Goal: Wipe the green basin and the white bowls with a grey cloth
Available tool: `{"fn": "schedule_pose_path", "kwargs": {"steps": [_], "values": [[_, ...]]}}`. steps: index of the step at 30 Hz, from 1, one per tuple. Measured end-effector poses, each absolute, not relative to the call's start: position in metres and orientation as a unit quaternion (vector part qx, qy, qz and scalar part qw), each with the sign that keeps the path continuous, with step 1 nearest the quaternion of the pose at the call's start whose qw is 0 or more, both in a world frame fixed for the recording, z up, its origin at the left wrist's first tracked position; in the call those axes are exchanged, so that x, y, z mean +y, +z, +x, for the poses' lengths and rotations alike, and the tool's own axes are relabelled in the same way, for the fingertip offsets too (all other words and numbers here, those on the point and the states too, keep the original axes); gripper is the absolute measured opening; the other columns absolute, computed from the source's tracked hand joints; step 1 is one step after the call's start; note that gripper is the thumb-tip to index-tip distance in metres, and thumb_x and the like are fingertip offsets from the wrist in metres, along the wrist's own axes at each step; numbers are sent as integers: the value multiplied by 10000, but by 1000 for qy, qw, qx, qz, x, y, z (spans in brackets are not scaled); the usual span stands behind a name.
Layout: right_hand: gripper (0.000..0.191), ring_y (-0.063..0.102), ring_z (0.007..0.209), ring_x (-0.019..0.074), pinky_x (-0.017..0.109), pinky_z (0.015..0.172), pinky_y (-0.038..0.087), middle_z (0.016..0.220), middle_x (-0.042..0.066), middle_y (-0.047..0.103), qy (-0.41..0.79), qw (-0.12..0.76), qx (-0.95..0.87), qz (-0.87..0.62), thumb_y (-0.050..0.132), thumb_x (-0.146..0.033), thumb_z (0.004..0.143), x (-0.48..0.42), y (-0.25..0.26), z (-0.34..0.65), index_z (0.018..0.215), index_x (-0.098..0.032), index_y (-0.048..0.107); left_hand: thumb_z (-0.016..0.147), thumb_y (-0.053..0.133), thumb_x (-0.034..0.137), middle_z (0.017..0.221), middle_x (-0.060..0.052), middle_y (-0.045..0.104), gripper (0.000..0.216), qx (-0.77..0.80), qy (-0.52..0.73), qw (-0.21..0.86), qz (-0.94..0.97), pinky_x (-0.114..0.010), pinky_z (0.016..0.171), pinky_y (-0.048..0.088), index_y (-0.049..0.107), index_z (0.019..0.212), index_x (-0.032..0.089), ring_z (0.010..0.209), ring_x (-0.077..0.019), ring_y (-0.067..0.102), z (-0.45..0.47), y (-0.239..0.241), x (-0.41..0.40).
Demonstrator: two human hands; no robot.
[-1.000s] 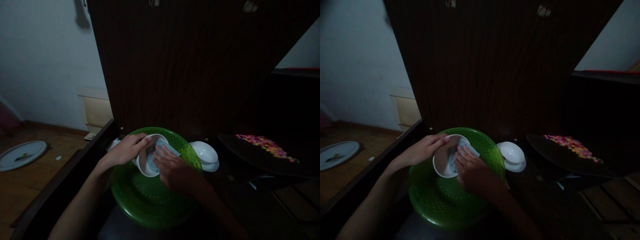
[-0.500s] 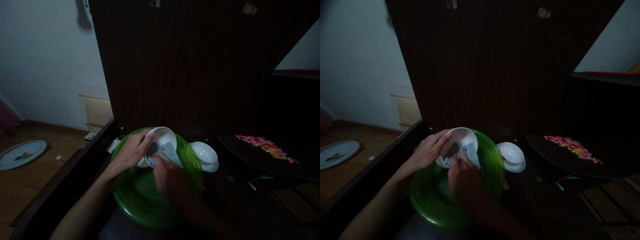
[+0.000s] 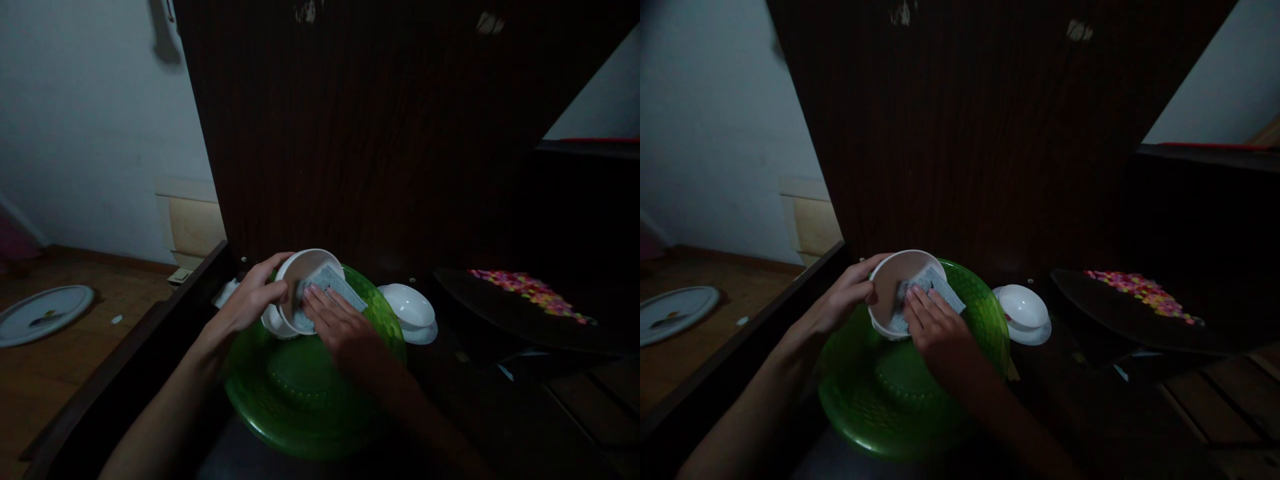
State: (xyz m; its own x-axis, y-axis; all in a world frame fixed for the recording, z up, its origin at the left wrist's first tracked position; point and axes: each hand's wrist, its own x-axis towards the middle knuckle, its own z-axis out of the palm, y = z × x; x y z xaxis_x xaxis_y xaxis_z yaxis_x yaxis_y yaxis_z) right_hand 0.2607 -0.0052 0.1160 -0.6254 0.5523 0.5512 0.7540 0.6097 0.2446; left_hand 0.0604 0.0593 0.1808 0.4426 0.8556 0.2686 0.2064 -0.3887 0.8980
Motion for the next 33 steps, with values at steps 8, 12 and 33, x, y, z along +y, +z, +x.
{"fn": "schedule_pose_path", "kwargs": {"steps": [8, 12, 33], "values": [[342, 621, 1261, 266, 401, 1087, 515, 1311, 191, 671, -150, 210, -888, -380, 545, -161, 974, -12, 118, 252, 1286, -49, 628, 810, 398, 338, 1023, -59, 755, 442, 432, 383, 314, 754, -326, 844, 466, 741, 1013, 147, 896, -247, 634, 74, 179, 54], [287, 681, 1162, 277, 399, 1062, 527, 1214, 202, 718, -83, 271, -876, -390, 545, -190, 984, -19, 126, 236, 1198, -36, 658, 834, 383, 339, 988, -62, 752, 427, 452, 407, 285, 741, -318, 801, 461, 732, 995, 154, 850, -240, 631, 81, 178, 46], [374, 629, 1246, 232, 398, 1131, 478, 1315, 138, 682, -145, 191, -922, -306, 468, -80, 964, -21, 136, 258, 1305, -100, 621, 633, 493, 299, 1083, -42, 738, 551, 385, 366, 395, 750, -352, 832, 497, 725, 1113, 162, 941, -281, 616, 58, 189, 52]]}}
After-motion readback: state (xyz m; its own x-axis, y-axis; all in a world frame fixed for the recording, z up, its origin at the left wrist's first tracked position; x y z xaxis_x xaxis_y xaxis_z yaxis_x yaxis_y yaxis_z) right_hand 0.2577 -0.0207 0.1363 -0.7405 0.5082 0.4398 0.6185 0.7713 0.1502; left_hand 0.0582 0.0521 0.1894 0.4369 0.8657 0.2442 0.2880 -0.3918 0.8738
